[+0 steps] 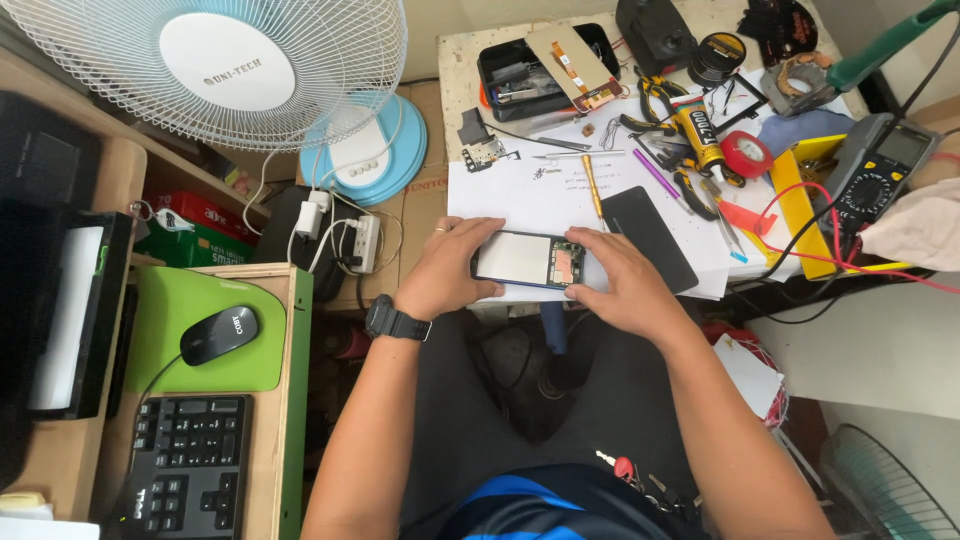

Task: The person disassembles a smartphone by removing the back cover and detaching the battery. They then use a screwdriver to remove screws from the motherboard and carefully lift the component out of the phone's frame.

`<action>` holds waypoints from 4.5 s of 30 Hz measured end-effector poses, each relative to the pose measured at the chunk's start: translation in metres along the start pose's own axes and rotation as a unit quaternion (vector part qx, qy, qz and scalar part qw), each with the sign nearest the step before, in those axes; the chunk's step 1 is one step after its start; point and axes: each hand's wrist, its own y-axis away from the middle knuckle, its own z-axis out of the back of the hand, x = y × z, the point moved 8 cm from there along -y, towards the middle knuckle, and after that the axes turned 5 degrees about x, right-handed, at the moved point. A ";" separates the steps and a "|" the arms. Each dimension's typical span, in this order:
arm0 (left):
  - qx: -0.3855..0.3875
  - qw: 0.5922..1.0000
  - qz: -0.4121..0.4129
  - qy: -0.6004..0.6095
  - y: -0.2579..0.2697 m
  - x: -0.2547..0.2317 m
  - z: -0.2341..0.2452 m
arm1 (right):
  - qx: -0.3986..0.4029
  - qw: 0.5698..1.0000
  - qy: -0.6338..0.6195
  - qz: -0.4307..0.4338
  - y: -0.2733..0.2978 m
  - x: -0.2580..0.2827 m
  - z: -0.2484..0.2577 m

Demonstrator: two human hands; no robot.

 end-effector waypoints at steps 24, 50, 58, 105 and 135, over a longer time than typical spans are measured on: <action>-0.001 1.000 0.002 -0.008 -0.002 0.004 -0.001 | 0.010 1.000 -0.003 -0.029 -0.001 0.000 0.001; -0.036 0.999 0.022 -0.009 0.029 -0.010 -0.016 | 0.033 0.996 -0.038 -0.069 -0.001 0.004 0.014; -0.056 0.998 0.014 -0.001 0.031 -0.007 -0.017 | -0.075 0.987 -0.135 -0.040 -0.024 0.005 0.037; -0.082 0.995 -0.049 0.019 0.036 -0.007 -0.013 | -0.072 0.992 0.082 0.056 -0.173 0.021 -0.005; -0.102 0.992 -0.035 0.072 0.036 0.006 -0.013 | -0.109 0.842 0.460 0.260 -0.234 0.058 -0.055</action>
